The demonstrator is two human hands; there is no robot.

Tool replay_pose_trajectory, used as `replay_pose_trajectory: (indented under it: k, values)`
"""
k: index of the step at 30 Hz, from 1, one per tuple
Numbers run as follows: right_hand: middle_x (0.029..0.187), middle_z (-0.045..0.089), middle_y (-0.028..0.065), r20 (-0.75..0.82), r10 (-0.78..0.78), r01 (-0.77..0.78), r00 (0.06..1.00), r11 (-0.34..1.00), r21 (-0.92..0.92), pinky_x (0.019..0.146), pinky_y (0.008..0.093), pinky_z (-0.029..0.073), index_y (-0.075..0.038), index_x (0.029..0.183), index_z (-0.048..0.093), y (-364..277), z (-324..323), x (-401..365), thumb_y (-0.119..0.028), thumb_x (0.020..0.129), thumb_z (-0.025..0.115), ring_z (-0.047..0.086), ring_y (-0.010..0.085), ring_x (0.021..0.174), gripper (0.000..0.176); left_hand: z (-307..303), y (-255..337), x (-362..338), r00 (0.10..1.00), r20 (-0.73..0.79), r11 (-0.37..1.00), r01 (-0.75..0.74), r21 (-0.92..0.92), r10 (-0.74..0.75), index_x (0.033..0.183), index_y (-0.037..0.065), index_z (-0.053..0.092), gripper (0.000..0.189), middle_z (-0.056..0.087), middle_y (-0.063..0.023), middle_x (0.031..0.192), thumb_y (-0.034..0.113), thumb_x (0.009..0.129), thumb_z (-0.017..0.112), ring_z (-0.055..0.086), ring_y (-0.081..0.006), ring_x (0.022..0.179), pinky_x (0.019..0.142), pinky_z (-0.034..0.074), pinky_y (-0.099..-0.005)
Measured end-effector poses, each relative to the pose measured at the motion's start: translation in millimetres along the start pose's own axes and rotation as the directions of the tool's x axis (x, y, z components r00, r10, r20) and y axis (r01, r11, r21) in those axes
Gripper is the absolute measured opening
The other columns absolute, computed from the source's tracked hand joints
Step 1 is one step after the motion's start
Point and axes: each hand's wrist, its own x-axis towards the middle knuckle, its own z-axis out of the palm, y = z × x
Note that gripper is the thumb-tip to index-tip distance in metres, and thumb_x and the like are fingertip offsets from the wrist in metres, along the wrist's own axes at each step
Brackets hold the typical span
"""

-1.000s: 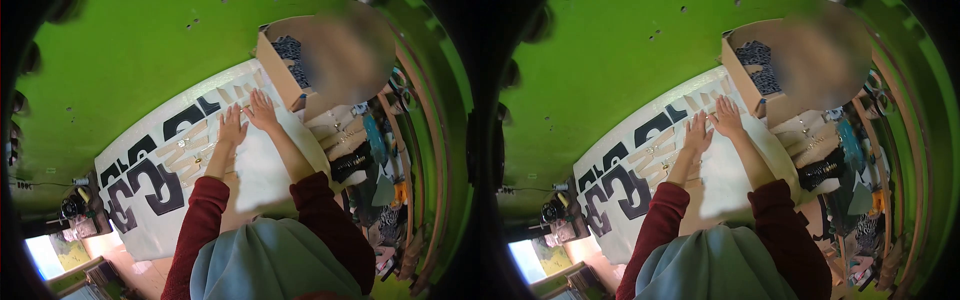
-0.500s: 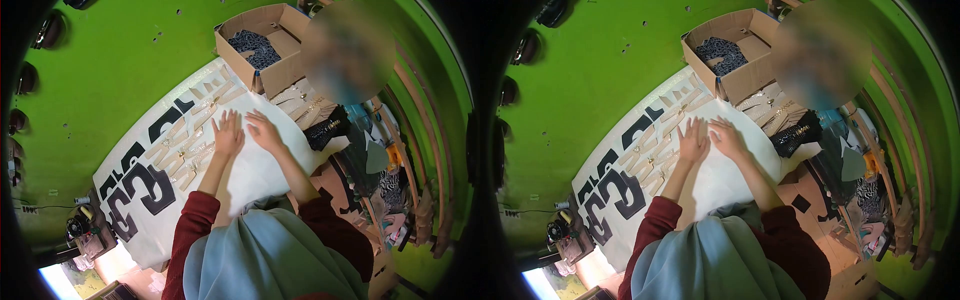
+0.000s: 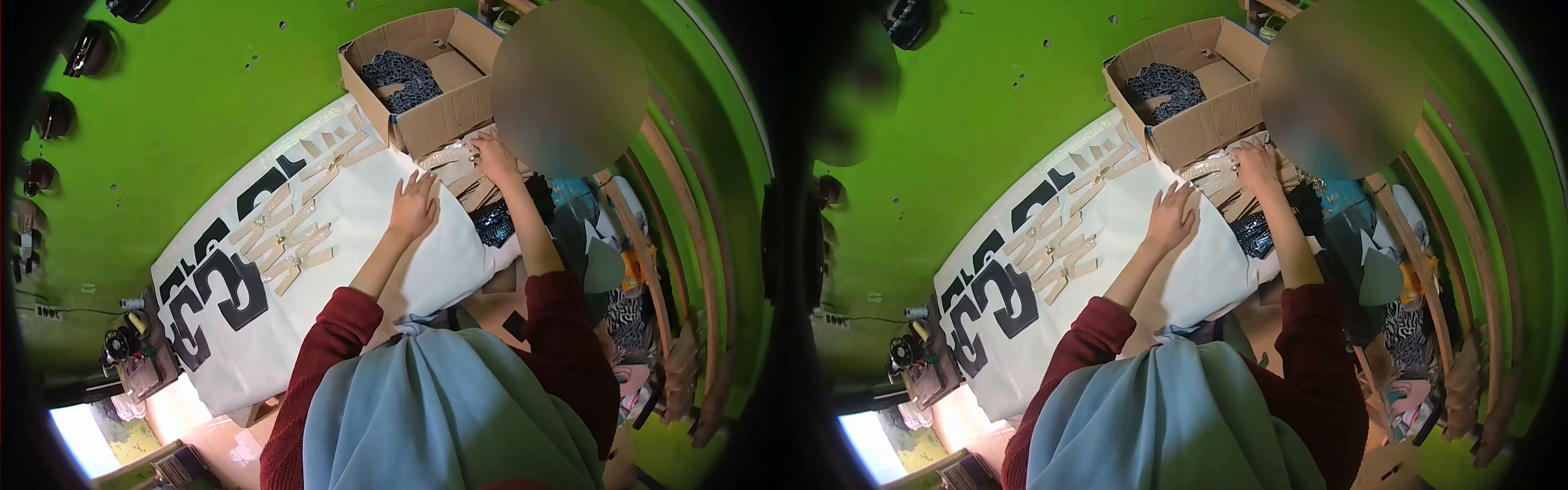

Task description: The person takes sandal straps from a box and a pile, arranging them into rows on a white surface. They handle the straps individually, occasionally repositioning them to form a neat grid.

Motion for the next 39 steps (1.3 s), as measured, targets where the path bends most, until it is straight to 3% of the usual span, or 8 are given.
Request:
replay_pose_trajectory:
  k: [5, 18, 20, 22, 24, 26, 31, 39]
  values:
    - [0.111, 0.060, 0.0055, 0.199, -0.058, 0.038, 0.978, 0.994, 0.101, 0.093, 0.0466, 0.035, -0.010, 0.100, 0.063, 20.5, -10.2, 18.7, -0.018, 0.069, 0.073, 0.053, 0.0252, 0.107, 0.033, 17.6, 15.6, 41.5, 0.999, -0.048, 0.998, -0.014, -0.061, 0.011, 0.128, 0.004, 0.043, 0.052, 0.043, -0.0130, 0.135, 0.010, 0.077, 0.057, 0.036, -0.0288, 0.127, 0.100, 0.034, -0.0426]
    - [0.078, 0.064, 0.0044, -0.032, -0.387, 0.365, 0.921, 0.834, 0.413, 0.094, 0.0452, 0.029, -0.011, 0.083, 0.058, 49.2, -54.4, 26.3, -0.020, 0.075, 0.067, 0.060, 0.0247, 0.080, 0.015, -3.2, 42.9, 72.6, 0.852, -0.516, 0.992, -0.022, 0.126, 0.084, 0.098, 0.013, 0.059, 0.026, 0.058, -0.0035, 0.101, 0.020, 0.075, 0.067, 0.050, -0.0227, 0.103, 0.088, 0.034, -0.0390]
    - [0.079, 0.063, 0.0031, -0.096, -0.370, 0.372, 0.924, 0.814, 0.446, 0.096, 0.0460, 0.027, -0.011, 0.084, 0.058, 42.9, -75.1, 24.2, -0.019, 0.077, 0.065, 0.059, 0.0240, 0.080, 0.013, -17.0, 47.3, 62.9, 0.805, -0.584, 0.993, -0.040, 0.114, 0.100, 0.102, 0.010, 0.057, 0.039, 0.057, -0.0067, 0.104, 0.024, 0.069, 0.074, 0.050, -0.0266, 0.102, 0.088, 0.034, -0.0402]
    - [0.079, 0.062, 0.0016, -0.129, -0.377, 0.391, 0.917, 0.793, 0.467, 0.099, 0.0464, 0.025, -0.011, 0.085, 0.059, 32.0, -89.4, 20.8, -0.018, 0.078, 0.065, 0.059, 0.0226, 0.081, 0.011, -29.0, 54.6, 48.0, 0.669, -0.731, 0.989, 0.031, -0.148, -0.130, 0.114, 0.007, 0.051, 0.063, 0.055, -0.0112, 0.107, 0.027, 0.062, 0.080, 0.049, -0.0293, 0.106, 0.090, 0.035, -0.0411]
    - [0.078, 0.063, 0.0007, -0.142, -0.421, 0.440, 0.896, 0.789, 0.430, 0.100, 0.0465, 0.025, -0.011, 0.084, 0.059, 15.2, -103.0, 15.5, -0.018, 0.078, 0.065, 0.059, 0.0210, 0.081, 0.011, -24.3, 56.6, 32.3, 0.646, -0.717, 0.960, 0.097, -0.262, -0.261, 0.125, 0.002, 0.041, 0.082, 0.054, -0.0126, 0.110, 0.025, 0.060, 0.084, 0.049, -0.0260, 0.108, 0.086, 0.040, -0.0362]
    - [0.077, 0.063, 0.0004, -0.165, -0.464, 0.485, 0.870, 0.751, 0.448, 0.099, 0.0451, 0.026, -0.012, 0.083, 0.060, -2.3, -108.8, 13.5, -0.019, 0.078, 0.065, 0.059, 0.0197, 0.080, 0.011, -15.8, 48.9, 19.3, 0.769, -0.405, 0.586, -0.050, -0.809, -0.494, 0.126, 0.000, 0.038, 0.078, 0.052, -0.0152, 0.116, 0.020, 0.065, 0.082, 0.054, -0.0226, 0.101, 0.083, 0.045, -0.0325]
    - [0.075, 0.063, 0.0029, -0.086, -0.586, 0.507, 0.806, 0.609, 0.610, 0.092, 0.0373, 0.032, -0.011, 0.083, 0.062, -54.9, -95.3, 10.6, -0.022, 0.077, 0.066, 0.060, 0.0198, 0.076, 0.013, -52.2, 24.9, -33.6, 0.754, -0.159, 0.298, 0.050, -0.953, -0.637, 0.116, -0.002, 0.049, 0.043, 0.063, -0.0027, 0.076, 0.007, 0.079, 0.069, 0.055, -0.0051, 0.060, 0.052, 0.042, -0.0169]
    - [0.082, 0.067, 0.0026, 0.086, -0.652, 0.365, 0.753, 0.523, 0.770, 0.082, 0.0345, 0.035, -0.010, 0.087, 0.062, -143.8, 3.1, 18.4, -0.023, 0.079, 0.064, 0.062, 0.0203, 0.076, 0.015, -56.0, -67.8, -110.0, 0.633, -0.010, 0.290, 0.341, -0.894, -0.774, 0.115, -0.003, 0.050, 0.044, 0.064, -0.0068, 0.083, 0.010, 0.078, 0.071, 0.055, -0.0064, 0.061, 0.052, 0.042, -0.0177]
